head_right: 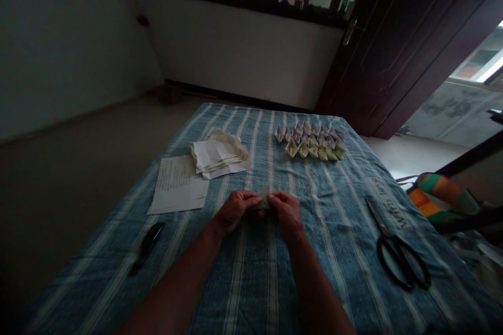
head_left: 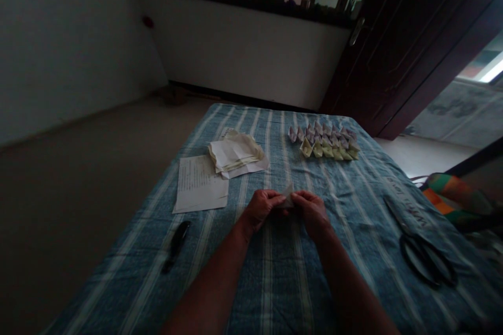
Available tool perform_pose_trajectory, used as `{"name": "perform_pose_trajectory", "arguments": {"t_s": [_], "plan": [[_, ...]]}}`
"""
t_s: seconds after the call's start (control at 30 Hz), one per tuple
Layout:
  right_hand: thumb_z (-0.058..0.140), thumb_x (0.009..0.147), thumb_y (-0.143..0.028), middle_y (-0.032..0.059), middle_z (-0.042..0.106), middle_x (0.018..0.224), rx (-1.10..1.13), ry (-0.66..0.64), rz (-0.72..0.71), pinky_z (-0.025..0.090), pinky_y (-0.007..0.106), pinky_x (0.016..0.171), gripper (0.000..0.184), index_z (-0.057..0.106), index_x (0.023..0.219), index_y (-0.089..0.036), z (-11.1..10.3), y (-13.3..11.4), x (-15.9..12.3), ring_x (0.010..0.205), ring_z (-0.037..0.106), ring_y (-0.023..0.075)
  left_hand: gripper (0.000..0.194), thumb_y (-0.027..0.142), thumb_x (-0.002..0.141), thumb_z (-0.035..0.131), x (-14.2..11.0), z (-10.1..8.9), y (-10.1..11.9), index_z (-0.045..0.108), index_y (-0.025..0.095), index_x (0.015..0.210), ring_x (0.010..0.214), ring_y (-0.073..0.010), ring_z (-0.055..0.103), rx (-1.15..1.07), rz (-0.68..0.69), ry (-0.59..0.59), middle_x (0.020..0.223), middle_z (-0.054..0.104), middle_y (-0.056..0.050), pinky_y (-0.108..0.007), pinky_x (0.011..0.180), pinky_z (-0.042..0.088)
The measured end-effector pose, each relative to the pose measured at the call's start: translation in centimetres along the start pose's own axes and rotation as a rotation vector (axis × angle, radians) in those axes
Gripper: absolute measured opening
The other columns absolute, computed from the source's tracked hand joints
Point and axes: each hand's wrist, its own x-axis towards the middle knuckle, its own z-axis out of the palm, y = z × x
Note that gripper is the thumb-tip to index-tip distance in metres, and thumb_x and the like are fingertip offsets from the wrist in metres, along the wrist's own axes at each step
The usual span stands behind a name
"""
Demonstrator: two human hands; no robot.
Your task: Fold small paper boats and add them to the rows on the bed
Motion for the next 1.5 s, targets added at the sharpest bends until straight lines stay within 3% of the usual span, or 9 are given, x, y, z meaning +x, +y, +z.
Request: {"name": "perform_pose_trajectory", "arguments": {"t_s": [0.3,0.57,0.8,1.03,1.17,1.5], "plan": [[0.08,0.058,-0.044,-0.002,0.062,0.061,0.017,-0.009,-0.053,0.046,0.024,0.057,0.03,0.069,0.068,-0.018,-0.4,-0.1,-0.6,0.056,0.056,0.0116,0.029,0.04,0.072,0.074,-0.7,0.3,0.7,0.07,0.011,0.071,0.055,-0.0135,0.06,-0.021,0.022,-0.05,0.063,0.066,-0.003,-0.026,0.056,0.053],[0.08,0.057,-0.048,0.0018,0.068,0.067,0.037,-0.038,-0.057,0.049,0.028,0.059,0.035,0.071,0.073,-0.019,-0.6,0.0,-0.9,0.058,0.061,0.0153,0.035,0.031,0.066,0.08,-0.9,0.0,0.8,0.071,0.01,0.092,0.066,-0.019,0.068,-0.056,0.0,-0.14,0.079,0.072,-0.01,-0.023,0.051,0.052],[0.077,0.063,-0.048,0.0032,0.072,0.073,-0.023,-0.034,-0.046,0.048,0.028,0.057,0.031,0.074,0.08,-0.022,0.0,-0.6,-1.5,0.058,0.062,0.016,0.038,0.026,0.065,0.079,-0.8,-0.1,0.8,0.073,0.011,0.099,0.066,-0.0155,0.065,0.021,0.007,-0.183,0.085,0.073,-0.009,-0.02,0.053,0.047],[0.069,0.071,-0.051,0.005,0.073,0.083,-0.132,0.012,-0.169,0.05,0.03,0.069,0.035,0.075,0.084,-0.019,0.5,-0.9,-1.8,0.078,0.066,0.0203,0.038,0.022,0.059,0.081,-0.3,-0.1,0.4,0.074,0.014,0.095,0.066,-0.0136,0.062,0.051,0.082,-0.123,0.09,0.072,-0.007,-0.02,0.054,0.045],[0.07,0.072,-0.045,0.004,0.073,0.084,-0.242,0.028,-0.217,0.048,0.029,0.07,0.03,0.075,0.087,-0.02,0.8,-1.0,-2.0,0.079,0.065,0.0202,0.04,0.021,0.059,0.081,-0.2,0.0,0.4,0.074,0.015,0.098,0.062,-0.0111,0.06,0.11,0.115,-0.054,0.088,0.072,-0.006,-0.02,0.055,0.043],[0.062,0.078,-0.041,0.0025,0.072,0.081,-0.557,0.032,-0.342,0.047,0.032,0.073,0.026,0.076,0.09,-0.023,0.7,-1.8,-2.2,0.078,0.064,0.022,0.034,0.026,0.065,0.075,-0.5,0.2,0.6,0.075,0.012,0.096,0.058,-0.012,0.058,0.101,0.116,-0.06,0.07,0.069,-0.005,-0.022,0.053,0.042]]}}
